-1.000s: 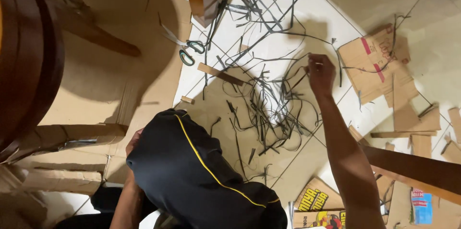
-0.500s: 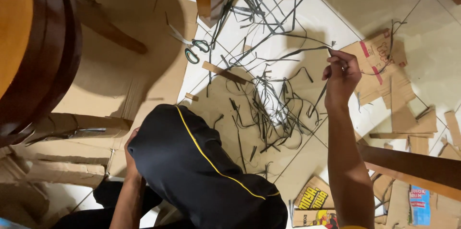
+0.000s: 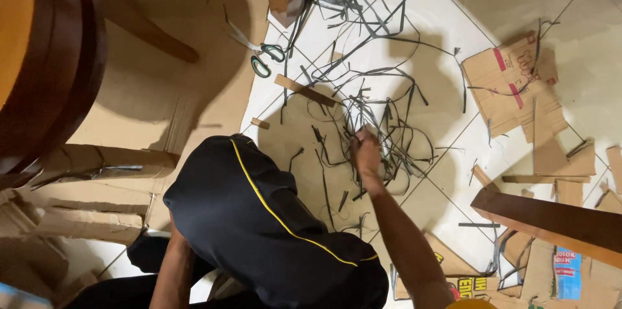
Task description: Wrapping a wooden table leg with cardboard and securing it with zip ties
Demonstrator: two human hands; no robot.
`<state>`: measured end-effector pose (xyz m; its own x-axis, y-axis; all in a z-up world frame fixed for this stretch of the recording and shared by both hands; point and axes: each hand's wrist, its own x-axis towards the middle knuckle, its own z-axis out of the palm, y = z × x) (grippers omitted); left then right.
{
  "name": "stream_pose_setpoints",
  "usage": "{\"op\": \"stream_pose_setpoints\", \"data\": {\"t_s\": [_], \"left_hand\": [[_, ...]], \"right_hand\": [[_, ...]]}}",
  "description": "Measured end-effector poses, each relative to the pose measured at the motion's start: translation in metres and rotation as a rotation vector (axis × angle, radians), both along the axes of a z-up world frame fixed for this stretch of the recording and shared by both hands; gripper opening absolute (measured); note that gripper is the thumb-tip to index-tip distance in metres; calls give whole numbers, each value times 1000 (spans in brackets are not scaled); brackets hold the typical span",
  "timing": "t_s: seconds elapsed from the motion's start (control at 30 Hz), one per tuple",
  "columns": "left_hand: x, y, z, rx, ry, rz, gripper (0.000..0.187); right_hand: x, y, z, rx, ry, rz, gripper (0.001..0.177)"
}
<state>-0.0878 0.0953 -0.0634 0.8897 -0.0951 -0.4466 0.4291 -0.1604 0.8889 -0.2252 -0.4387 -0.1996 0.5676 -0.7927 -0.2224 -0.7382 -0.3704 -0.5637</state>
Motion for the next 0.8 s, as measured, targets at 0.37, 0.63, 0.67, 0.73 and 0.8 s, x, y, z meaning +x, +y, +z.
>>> {"op": "stream_pose_setpoints", "data": {"t_s": [0.37, 0.63, 0.67, 0.73, 0.8], "left_hand": [[-22, 21, -14, 6, 4, 2, 26], [-23, -13, -25, 16, 12, -1, 27], [-15, -46, -21, 17, 10, -3, 28], [-7, -86, -17, 20, 7, -6, 28], [-1, -100, -19, 22, 4, -7, 28]], "right_hand": [[-10, -19, 34, 31, -13, -109, 28], [-28, -40, 44, 92, -232, -161, 20], [-27, -36, 48, 160, -302, -199, 19], [-27, -38, 50, 228, -373, -237, 18], [-31, -47, 46, 244, -390, -334, 12]]}}
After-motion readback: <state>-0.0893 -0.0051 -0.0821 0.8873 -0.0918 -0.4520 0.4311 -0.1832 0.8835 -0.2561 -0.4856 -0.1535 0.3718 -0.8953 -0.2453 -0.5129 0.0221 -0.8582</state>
